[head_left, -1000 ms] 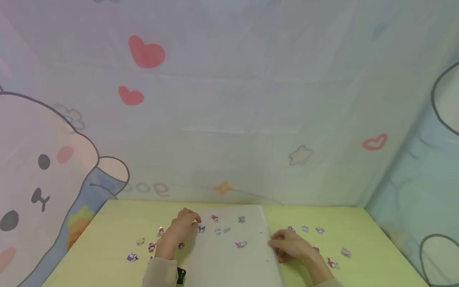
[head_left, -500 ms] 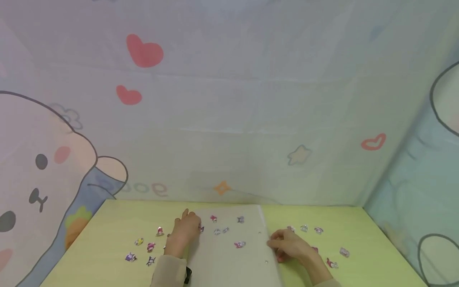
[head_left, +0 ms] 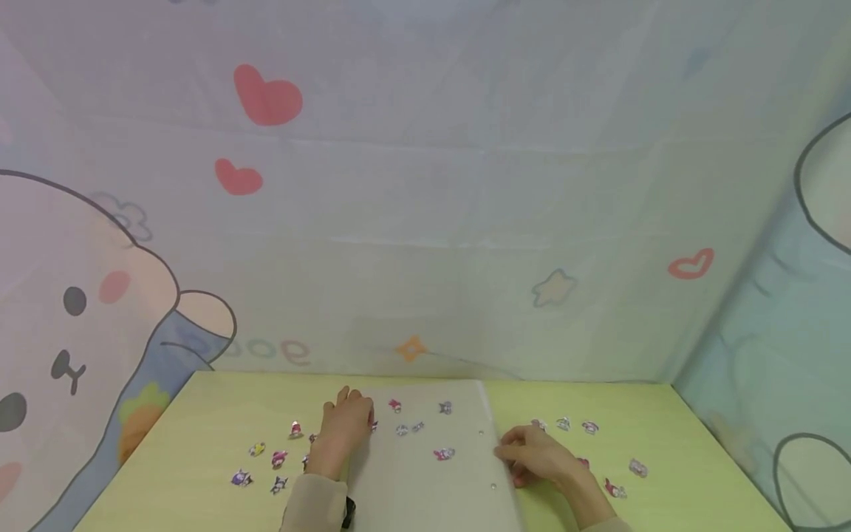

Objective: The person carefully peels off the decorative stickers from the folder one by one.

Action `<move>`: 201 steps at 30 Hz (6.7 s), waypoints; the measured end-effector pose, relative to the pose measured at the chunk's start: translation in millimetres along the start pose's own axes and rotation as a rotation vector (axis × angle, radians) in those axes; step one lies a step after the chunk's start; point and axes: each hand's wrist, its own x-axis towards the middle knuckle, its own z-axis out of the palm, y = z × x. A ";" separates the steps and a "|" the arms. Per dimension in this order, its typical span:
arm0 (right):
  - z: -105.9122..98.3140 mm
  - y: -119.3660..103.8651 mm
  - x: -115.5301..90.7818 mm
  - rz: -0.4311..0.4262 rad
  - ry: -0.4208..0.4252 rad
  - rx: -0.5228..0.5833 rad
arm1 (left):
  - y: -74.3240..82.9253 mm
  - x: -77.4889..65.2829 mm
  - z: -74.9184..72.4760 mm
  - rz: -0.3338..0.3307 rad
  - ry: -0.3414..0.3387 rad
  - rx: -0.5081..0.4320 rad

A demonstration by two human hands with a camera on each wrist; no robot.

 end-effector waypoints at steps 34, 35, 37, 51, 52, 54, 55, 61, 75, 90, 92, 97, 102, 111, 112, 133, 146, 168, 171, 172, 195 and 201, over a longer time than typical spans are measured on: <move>0.8 2.1 1.2 -0.003 0.004 -0.003 | -24.4 -27.9 -19.6 0.077 -0.008 -0.124; 0.7 1.8 1.3 -0.003 0.005 -0.002 | -26.9 -30.3 -21.2 0.071 -0.011 -0.132; 1.0 1.5 1.3 0.000 0.010 -0.001 | -32.3 -35.0 -24.1 0.058 -0.020 -0.145; 1.0 3.0 -0.4 0.004 0.004 0.003 | -58.0 -61.1 -54.8 -0.076 -0.077 -0.175; 1.3 3.2 -0.4 0.004 0.004 0.003 | -60.4 -63.1 -56.6 -0.081 -0.073 -0.176; 1.8 3.6 -0.2 0.004 0.003 0.000 | -66.3 -67.5 -59.9 -0.091 -0.058 -0.168; 1.8 3.7 -0.2 0.004 0.004 0.000 | -69.8 -69.7 -61.6 -0.095 -0.051 -0.161; 0.4 3.0 0.9 0.002 0.010 -0.011 | -96.3 -86.0 -72.0 -0.133 -0.049 -0.143; 1.7 2.1 2.3 0.010 0.018 -0.019 | -162.8 -112.6 -86.3 -0.237 -0.102 -0.110; 2.6 0.3 2.0 -0.009 0.000 -0.009 | -183.3 -115.3 -87.3 -0.334 -0.177 -0.064; 3.0 0.2 2.1 -0.006 0.004 -0.009 | -187.9 -114.9 -86.7 -0.331 -0.180 -0.058; 2.5 0.7 2.3 -0.003 0.013 -0.016 | -196.9 -113.4 -83.9 -0.342 -0.187 -0.026; -0.1 1.4 1.3 0.002 0.025 -0.019 | -196.2 -109.2 -83.1 -0.353 -0.181 -0.012; -0.7 0.1 0.9 0.007 0.020 -0.016 | -193.3 -111.2 -85.7 -0.443 -0.167 -0.018; -0.3 -0.1 1.3 0.011 0.022 -0.015 | -193.3 -112.0 -85.7 -0.447 -0.154 -0.012; -0.1 1.1 3.9 -0.002 0.018 -0.027 | -169.6 -99.4 -86.2 -0.365 -0.173 -0.005; 1.3 0.4 0.9 -0.026 -0.005 -0.014 | -72.3 -67.4 -66.1 -0.135 -0.066 0.029; -1.1 2.5 1.2 -0.024 -0.027 -0.017 | 72.1 -32.2 -2.3 0.050 -0.041 -0.169; -1.4 2.4 0.6 -0.021 -0.024 -0.017 | 83.4 -30.2 7.6 0.035 -0.063 -0.154; -1.2 2.8 0.5 -0.021 -0.024 -0.017 | 86.5 -29.8 10.7 0.029 -0.066 -0.151; -1.3 4.2 1.8 -0.013 -0.024 -0.002 | 101.9 -25.2 31.8 -0.009 0.005 -0.087; -0.8 4.4 1.4 -0.002 -0.013 -0.004 | 104.7 -23.5 35.5 -0.003 0.013 -0.041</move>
